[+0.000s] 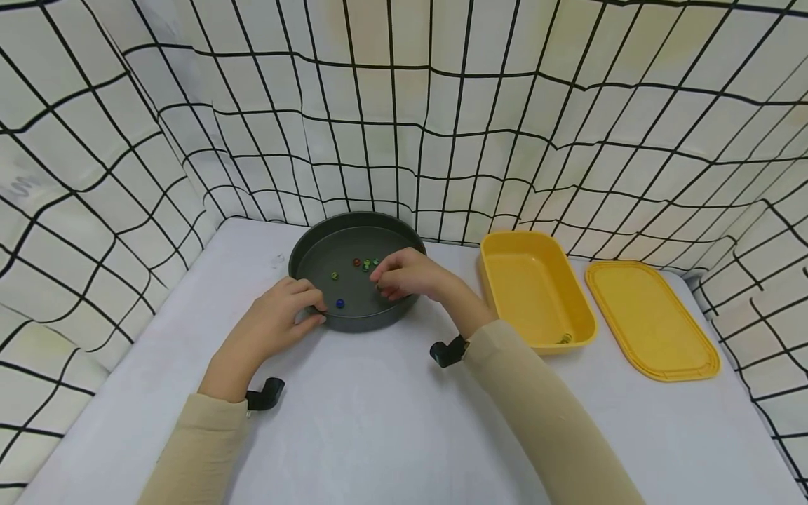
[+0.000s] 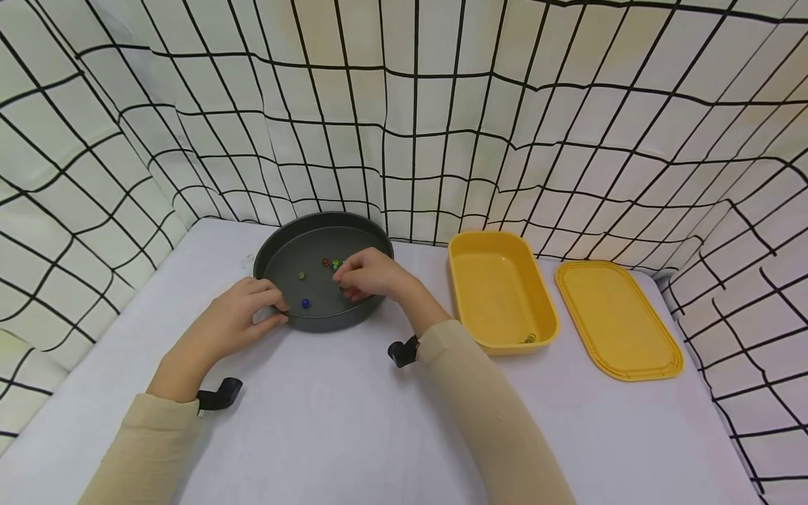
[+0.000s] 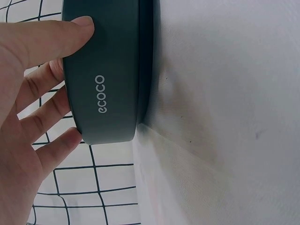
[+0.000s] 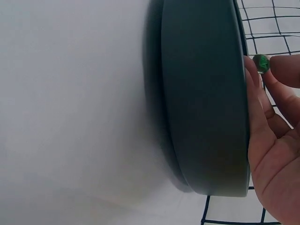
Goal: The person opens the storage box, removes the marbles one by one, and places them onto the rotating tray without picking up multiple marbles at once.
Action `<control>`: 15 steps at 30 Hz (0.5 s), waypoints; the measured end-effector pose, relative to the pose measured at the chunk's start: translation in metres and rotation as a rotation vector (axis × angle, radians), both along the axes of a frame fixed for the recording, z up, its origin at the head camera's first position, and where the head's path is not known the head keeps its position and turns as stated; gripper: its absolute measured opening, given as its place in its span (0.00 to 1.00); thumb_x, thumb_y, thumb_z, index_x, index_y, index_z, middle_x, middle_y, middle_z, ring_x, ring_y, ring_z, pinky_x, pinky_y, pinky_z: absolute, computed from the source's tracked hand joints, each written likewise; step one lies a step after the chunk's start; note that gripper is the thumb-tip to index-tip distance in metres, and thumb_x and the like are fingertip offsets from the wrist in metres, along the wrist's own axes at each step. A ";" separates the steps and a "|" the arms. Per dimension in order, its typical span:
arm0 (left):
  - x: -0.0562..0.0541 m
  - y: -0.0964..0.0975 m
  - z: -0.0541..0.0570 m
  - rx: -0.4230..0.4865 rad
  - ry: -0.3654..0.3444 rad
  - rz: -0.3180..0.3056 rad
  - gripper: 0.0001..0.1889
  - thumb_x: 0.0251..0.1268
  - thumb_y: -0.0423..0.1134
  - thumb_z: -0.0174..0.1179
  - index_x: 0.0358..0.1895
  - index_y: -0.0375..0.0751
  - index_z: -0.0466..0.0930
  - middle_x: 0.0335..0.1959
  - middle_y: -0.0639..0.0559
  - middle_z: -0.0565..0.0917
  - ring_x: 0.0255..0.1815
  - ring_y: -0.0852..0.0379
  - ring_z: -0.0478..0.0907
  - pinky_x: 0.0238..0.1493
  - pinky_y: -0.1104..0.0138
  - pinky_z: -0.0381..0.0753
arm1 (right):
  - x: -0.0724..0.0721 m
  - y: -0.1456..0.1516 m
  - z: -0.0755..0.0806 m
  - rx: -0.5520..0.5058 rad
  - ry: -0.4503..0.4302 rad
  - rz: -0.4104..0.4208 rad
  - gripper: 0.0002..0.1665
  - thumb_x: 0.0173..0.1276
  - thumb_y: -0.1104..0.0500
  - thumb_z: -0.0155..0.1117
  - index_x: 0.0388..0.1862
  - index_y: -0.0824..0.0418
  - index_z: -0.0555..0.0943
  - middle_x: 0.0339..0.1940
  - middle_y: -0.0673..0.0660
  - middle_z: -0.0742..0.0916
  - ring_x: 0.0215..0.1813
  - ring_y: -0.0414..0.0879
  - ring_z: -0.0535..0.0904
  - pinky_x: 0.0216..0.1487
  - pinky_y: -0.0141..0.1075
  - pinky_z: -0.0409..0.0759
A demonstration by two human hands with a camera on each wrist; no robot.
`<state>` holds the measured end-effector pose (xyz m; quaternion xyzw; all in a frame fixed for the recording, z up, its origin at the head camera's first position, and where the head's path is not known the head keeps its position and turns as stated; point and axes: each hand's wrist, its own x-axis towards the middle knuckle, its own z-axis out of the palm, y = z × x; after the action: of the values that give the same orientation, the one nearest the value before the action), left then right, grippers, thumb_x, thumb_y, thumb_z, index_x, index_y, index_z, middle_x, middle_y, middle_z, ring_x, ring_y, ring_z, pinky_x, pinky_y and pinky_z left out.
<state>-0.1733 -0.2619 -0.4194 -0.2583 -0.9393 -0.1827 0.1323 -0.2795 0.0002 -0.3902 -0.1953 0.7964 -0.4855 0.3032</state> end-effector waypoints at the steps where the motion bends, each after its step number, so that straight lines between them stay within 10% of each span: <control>1: 0.000 0.000 0.000 0.001 0.002 0.000 0.10 0.54 0.33 0.74 0.33 0.50 0.82 0.37 0.57 0.81 0.45 0.51 0.75 0.45 0.55 0.78 | 0.000 -0.001 0.000 0.005 -0.002 0.002 0.15 0.71 0.63 0.57 0.52 0.68 0.83 0.44 0.57 0.85 0.40 0.47 0.84 0.44 0.37 0.86; 15: -0.002 -0.001 -0.003 0.021 0.043 -0.031 0.11 0.52 0.33 0.75 0.31 0.50 0.81 0.35 0.57 0.81 0.42 0.52 0.76 0.45 0.56 0.78 | -0.001 -0.010 -0.002 0.187 0.113 0.092 0.11 0.73 0.60 0.60 0.47 0.64 0.85 0.41 0.54 0.88 0.38 0.44 0.85 0.42 0.34 0.85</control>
<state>-0.1749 -0.2628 -0.4220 -0.2755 -0.9301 -0.1892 0.1526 -0.2804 -0.0098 -0.3917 -0.2295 0.8442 -0.3831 0.2966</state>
